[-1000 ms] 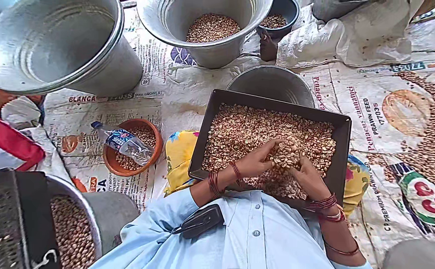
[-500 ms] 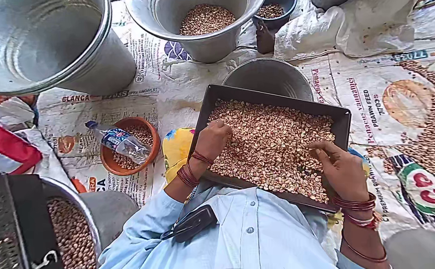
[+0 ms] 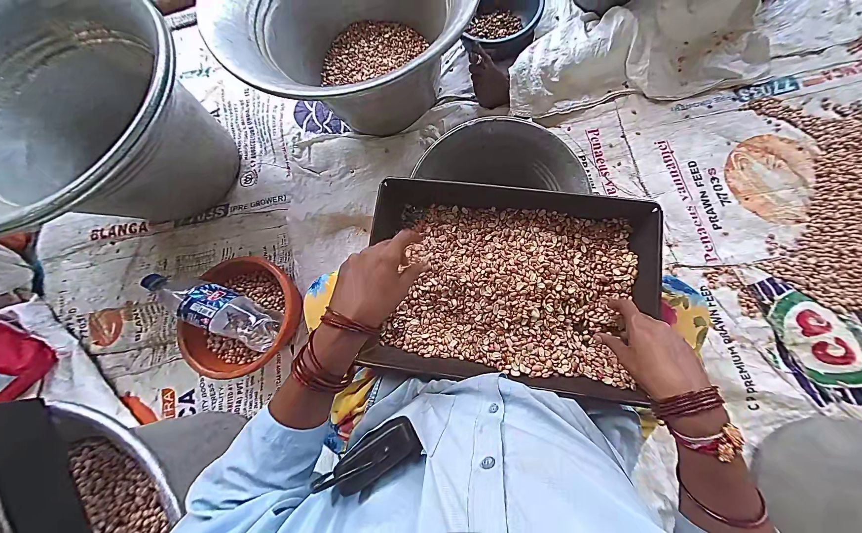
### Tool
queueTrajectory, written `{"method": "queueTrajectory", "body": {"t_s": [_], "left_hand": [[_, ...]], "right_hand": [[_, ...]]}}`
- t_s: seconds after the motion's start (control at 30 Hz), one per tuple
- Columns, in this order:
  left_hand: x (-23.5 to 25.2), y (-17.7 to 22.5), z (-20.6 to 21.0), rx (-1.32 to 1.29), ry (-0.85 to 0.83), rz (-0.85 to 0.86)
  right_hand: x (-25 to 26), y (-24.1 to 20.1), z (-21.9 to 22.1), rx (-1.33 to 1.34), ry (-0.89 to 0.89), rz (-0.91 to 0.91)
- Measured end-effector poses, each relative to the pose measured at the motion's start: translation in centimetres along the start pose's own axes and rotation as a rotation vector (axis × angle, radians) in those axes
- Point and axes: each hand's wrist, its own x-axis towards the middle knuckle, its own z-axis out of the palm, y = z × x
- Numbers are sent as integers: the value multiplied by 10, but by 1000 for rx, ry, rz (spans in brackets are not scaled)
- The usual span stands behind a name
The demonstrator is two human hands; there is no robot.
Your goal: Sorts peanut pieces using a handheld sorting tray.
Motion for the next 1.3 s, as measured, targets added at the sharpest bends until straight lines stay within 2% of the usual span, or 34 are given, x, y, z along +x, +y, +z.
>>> {"method": "queueTrajectory", "body": {"t_s": [0.07, 0.1, 0.2, 0.27, 0.37, 0.43, 0.53, 0.6, 0.67, 0.73, 0.8, 0.9, 0.93, 0.97, 1.03, 1.13, 1.3], "left_hand": [[-4, -1, 0, 134, -327, -250], [-5, -2, 4, 189, -452, -312], [-14, 4, 27, 239, -719, -289], [-20, 16, 46, 196, -784, -189], [-22, 32, 74, -1, -747, -55], [-20, 37, 91, -203, -720, -28], [-22, 42, 97, -730, -597, -123], [-24, 48, 90, -1059, -469, -212], [-20, 49, 80, -1240, -379, -174], [-14, 48, 69, -1268, -334, -60], [-7, 42, 60, -1165, -301, 83], [0, 32, 44, -952, -234, 258], [0, 30, 40, -919, -204, 280], [-1, 28, 35, -904, -187, 292], [-3, 23, 29, -859, -144, 292], [-3, 19, 22, -785, -64, 240], [-1, 7, 19, -700, 12, 224]], "right_hand": [[3, -4, -4, -78, -184, 106], [5, -7, -3, -104, -259, 105], [6, -22, 9, -174, -409, -13], [5, -40, 19, -185, -449, -76], [4, -66, 36, -99, -432, -160], [5, -78, 47, 41, -378, -226], [5, -82, 51, 368, -281, -383], [8, -77, 54, 600, -138, -540], [12, -72, 49, 716, -16, -699], [11, -65, 32, 715, 10, -838], [6, -56, 14, 693, 100, -875], [2, -29, 4, 444, 475, -716], [3, -17, 4, 308, 535, -620], [4, -7, 6, 189, 534, -526], [5, 6, 12, 11, 384, -375], [8, 9, 24, -108, 186, -277], [16, 8, 44, -154, 244, -293]]}}
